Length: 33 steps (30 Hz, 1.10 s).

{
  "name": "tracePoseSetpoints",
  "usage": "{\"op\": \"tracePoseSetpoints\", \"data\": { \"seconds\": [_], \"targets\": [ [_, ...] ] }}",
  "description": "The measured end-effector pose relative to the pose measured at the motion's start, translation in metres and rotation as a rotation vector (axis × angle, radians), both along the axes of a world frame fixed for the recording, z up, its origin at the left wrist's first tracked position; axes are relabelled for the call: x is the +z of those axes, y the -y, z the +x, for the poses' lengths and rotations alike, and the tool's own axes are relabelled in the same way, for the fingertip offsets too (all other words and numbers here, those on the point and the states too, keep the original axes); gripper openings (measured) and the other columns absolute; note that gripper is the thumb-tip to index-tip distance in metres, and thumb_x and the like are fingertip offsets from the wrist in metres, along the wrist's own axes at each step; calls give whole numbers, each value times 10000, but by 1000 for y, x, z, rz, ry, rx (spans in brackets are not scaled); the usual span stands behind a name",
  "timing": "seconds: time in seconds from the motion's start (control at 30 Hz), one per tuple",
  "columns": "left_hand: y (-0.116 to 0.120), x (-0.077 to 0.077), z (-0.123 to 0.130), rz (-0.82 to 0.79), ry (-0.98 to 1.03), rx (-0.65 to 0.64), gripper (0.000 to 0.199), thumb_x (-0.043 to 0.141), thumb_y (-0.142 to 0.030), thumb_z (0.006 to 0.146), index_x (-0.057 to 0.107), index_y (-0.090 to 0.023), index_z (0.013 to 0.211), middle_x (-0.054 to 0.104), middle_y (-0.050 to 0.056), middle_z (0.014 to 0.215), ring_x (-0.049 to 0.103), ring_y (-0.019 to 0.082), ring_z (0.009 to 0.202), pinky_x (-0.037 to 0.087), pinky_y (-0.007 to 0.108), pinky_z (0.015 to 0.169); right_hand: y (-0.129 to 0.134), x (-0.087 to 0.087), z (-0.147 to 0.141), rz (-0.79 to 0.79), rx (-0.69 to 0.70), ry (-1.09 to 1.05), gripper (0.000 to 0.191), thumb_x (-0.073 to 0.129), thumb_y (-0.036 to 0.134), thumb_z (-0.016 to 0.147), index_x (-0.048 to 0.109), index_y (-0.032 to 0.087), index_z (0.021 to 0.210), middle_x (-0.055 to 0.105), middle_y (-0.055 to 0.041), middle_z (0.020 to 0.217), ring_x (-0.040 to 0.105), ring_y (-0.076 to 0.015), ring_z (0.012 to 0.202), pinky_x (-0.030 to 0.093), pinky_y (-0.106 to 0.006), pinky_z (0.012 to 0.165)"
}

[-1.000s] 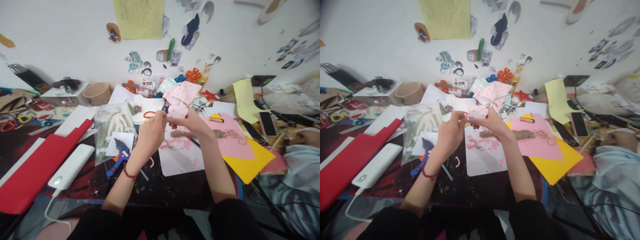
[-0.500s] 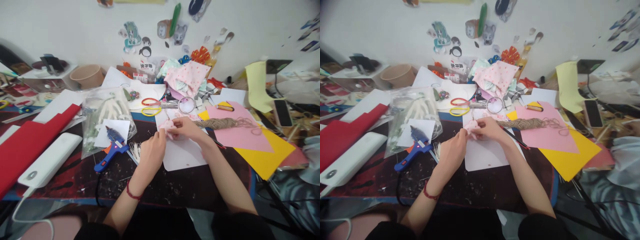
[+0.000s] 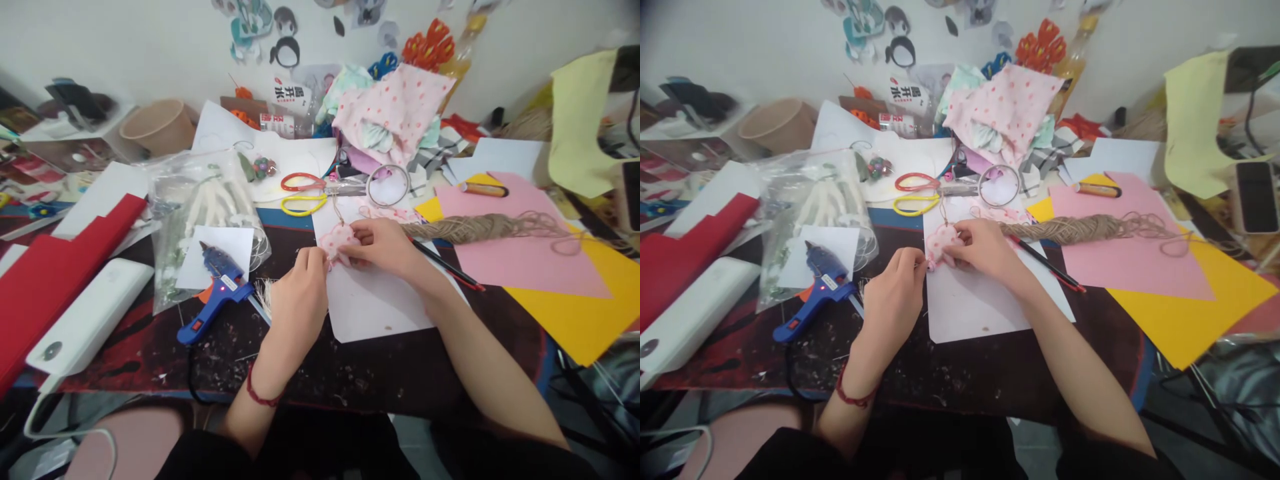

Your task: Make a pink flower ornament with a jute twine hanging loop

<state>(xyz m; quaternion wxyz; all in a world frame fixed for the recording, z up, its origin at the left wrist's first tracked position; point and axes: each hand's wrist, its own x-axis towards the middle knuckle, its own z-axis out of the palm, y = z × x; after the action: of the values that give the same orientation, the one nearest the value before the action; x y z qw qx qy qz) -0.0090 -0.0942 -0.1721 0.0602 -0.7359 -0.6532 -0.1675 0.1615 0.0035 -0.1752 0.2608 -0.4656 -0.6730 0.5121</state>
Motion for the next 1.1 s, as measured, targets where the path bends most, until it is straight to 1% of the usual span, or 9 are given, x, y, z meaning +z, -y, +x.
{"op": "tracePoseSetpoints", "data": {
  "seconds": [0.2,0.4,0.53,0.6,0.7,0.77,0.83,0.97,1.1],
  "targets": [
    [0,-1,4,-24,-16,-49,114,475,-288,1036,531,-206,980,663,-7,926,605,161,580,274,282,431,2,6,-2,-106,10,-148,159,766,303,764,690,180,831,694,-21,641,575,-130,506,440,-254,450],
    [1,-5,5,-34,-52,-56,73,522,-260,1014,514,-228,949,648,-26,841,567,173,542,212,285,451,3,6,-1,-92,30,-135,168,753,331,796,681,185,837,686,-14,642,567,-135,510,427,-266,463],
    [-1,-4,4,-78,-39,-42,76,513,-265,1020,517,-228,953,663,-22,879,567,170,563,212,288,464,3,5,-2,184,-23,78,113,755,290,811,723,186,840,725,-22,716,646,-167,623,465,-298,591],
    [-1,-3,4,-97,-29,-35,77,503,-263,1025,522,-223,961,670,-15,917,572,163,575,226,288,472,4,4,-2,332,-100,197,182,802,271,781,758,184,935,736,-22,761,670,-176,673,473,-309,659],
    [-2,-1,5,-133,-8,-20,83,492,-264,1031,528,-215,973,673,-7,944,585,154,595,235,290,478,7,6,0,499,-201,277,333,825,250,775,746,172,1089,727,-25,826,635,-158,664,457,-314,684],
    [-1,0,5,-150,13,-14,100,487,-277,1034,528,-210,973,675,-4,944,595,151,608,236,292,478,10,9,2,590,-234,270,271,825,247,778,750,170,1027,705,-20,819,596,-143,651,435,-305,665],
    [-1,-1,5,-146,42,-19,110,483,-284,1037,526,-207,973,677,-4,939,602,149,616,239,292,478,13,13,5,566,-161,224,158,818,276,789,755,186,902,681,1,750,559,-125,618,410,-290,626],
    [0,-2,3,-84,127,-36,83,514,-272,1025,526,-206,975,687,-9,933,603,137,616,269,282,485,15,20,8,425,90,214,126,807,321,800,754,207,789,673,25,686,537,-111,612,377,-279,601],
    [1,0,1,19,213,-2,79,519,-244,1020,543,-192,966,697,6,927,628,132,670,310,265,509,14,22,9,392,108,269,88,791,302,805,772,216,800,689,19,707,561,-123,639,385,-285,616]
  ]
}}
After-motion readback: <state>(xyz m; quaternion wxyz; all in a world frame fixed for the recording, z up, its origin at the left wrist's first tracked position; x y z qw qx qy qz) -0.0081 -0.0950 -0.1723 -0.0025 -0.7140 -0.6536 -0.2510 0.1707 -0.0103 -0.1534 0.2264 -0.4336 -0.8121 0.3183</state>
